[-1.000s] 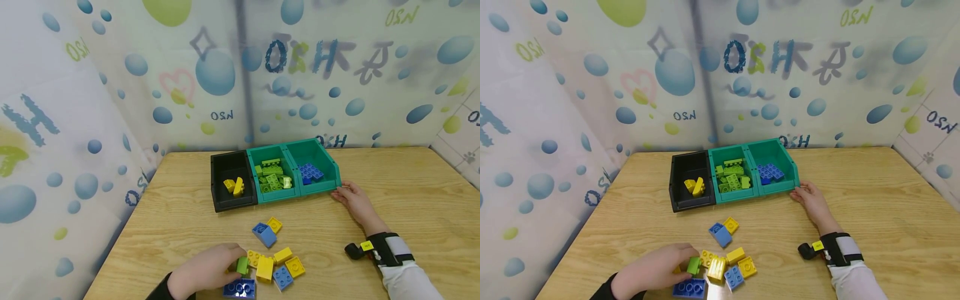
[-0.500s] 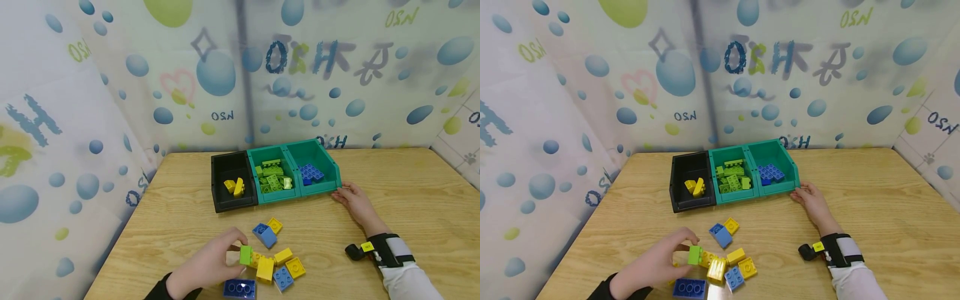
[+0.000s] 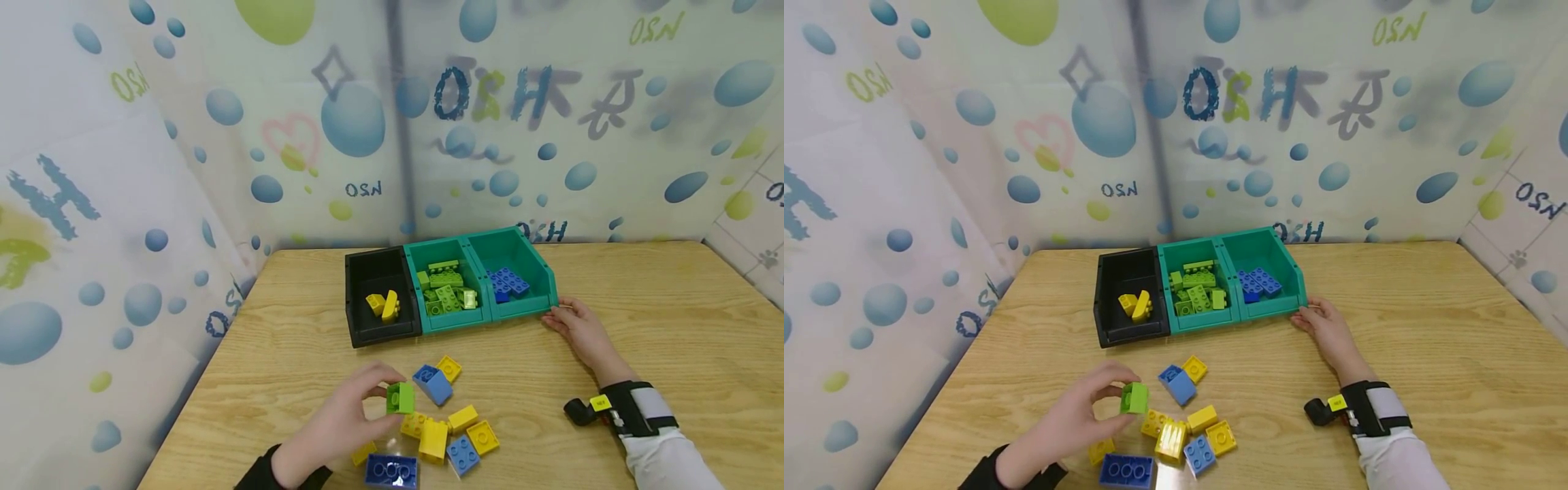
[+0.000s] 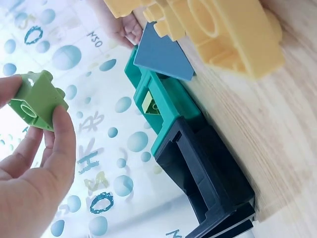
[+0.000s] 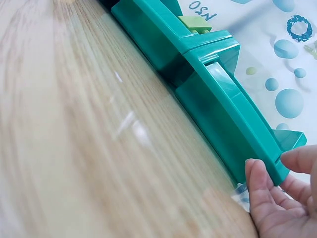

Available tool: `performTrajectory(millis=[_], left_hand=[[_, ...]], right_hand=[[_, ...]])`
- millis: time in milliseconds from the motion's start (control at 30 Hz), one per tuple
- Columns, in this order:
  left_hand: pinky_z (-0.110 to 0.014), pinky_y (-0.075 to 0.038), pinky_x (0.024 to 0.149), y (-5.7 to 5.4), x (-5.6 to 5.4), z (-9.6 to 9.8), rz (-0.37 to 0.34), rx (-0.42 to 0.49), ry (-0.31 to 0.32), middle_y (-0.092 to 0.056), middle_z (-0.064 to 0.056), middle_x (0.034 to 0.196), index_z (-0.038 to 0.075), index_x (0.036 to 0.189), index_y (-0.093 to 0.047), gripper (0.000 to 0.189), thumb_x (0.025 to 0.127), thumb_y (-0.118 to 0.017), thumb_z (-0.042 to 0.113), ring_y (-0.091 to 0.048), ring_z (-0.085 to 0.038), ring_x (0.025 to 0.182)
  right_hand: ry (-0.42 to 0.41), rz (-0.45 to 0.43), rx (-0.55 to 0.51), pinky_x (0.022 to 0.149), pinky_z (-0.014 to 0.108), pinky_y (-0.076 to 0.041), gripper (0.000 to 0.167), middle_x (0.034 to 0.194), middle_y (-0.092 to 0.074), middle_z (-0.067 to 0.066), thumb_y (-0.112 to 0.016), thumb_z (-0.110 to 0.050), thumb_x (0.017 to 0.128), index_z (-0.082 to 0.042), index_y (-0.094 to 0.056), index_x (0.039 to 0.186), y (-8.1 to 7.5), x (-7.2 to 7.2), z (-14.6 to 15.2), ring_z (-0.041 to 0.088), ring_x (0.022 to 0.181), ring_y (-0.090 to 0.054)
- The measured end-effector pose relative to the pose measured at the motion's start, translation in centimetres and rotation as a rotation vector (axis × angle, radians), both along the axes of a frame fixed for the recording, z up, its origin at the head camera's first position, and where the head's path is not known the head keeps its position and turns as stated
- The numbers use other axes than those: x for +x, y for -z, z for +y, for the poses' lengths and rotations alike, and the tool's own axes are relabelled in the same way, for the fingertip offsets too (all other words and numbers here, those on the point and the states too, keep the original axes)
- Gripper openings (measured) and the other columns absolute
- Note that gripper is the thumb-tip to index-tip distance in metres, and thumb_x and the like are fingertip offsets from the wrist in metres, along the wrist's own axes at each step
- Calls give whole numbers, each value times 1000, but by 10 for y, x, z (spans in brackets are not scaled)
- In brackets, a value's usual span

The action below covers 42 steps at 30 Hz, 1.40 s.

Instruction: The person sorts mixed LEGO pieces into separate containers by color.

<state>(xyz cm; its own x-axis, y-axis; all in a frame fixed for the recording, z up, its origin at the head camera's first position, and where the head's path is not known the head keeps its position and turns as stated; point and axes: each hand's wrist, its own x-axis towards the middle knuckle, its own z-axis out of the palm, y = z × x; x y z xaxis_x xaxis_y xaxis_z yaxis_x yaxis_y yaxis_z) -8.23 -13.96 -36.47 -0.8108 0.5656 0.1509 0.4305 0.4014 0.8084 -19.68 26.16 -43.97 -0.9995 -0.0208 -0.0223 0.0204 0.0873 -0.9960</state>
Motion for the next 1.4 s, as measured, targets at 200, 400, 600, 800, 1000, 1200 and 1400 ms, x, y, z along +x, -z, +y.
performTrajectory(millis=[200,400,600,800,1000,1200,1400], left_hand=[[-34,-55,86,-1,-6,2,85,7,-92,-61,0,111,10,113,-62,37,78,-74,3,-59,-15,101],[-35,-55,86,-1,-11,0,127,5,-144,-62,-3,109,7,113,-62,37,78,-73,1,-60,-17,99],[-33,-56,85,1,-18,-2,176,3,-170,-63,-5,107,6,111,-63,36,78,-73,-2,-61,-19,98],[-32,-55,86,-2,-26,0,175,13,-207,-62,-6,108,3,113,-63,38,77,-73,-3,-62,-20,98],[-32,-55,86,-6,-43,10,146,14,-232,-61,-7,108,3,114,-63,38,78,-73,-1,-62,-19,96],[-35,-54,88,-13,-65,25,150,-19,-264,-61,-8,114,6,119,-61,40,81,-73,5,-60,-22,103],[-40,-54,88,-16,-89,37,176,-73,-257,-60,-10,111,4,119,-60,39,83,-72,9,-60,-24,102]], right_hand=[[1,0,-2,78,10,-51,45,91,-57,-10,-36,-13,103,17,-22,133,0,0,0,-7,84,-60],[-1,4,-39,78,11,-51,44,90,-57,-10,-37,-12,102,17,-23,132,-1,0,-1,-6,83,-61],[5,-7,-31,78,11,-51,45,92,-57,-8,-37,-15,102,16,-24,132,0,0,-1,-5,84,-61],[6,-5,-44,78,11,-51,43,92,-58,-8,-37,-14,102,15,-25,131,0,1,0,-5,84,-61],[7,2,-31,78,10,-51,42,92,-58,-8,-37,-14,102,15,-26,130,0,2,0,-5,84,-61],[9,0,-32,78,10,-51,39,92,-58,-8,-38,-16,102,13,-29,128,0,2,0,-5,85,-61],[1,15,-83,78,10,-51,34,90,-58,-9,-40,-15,102,10,-32,124,0,1,0,-3,84,-62]])
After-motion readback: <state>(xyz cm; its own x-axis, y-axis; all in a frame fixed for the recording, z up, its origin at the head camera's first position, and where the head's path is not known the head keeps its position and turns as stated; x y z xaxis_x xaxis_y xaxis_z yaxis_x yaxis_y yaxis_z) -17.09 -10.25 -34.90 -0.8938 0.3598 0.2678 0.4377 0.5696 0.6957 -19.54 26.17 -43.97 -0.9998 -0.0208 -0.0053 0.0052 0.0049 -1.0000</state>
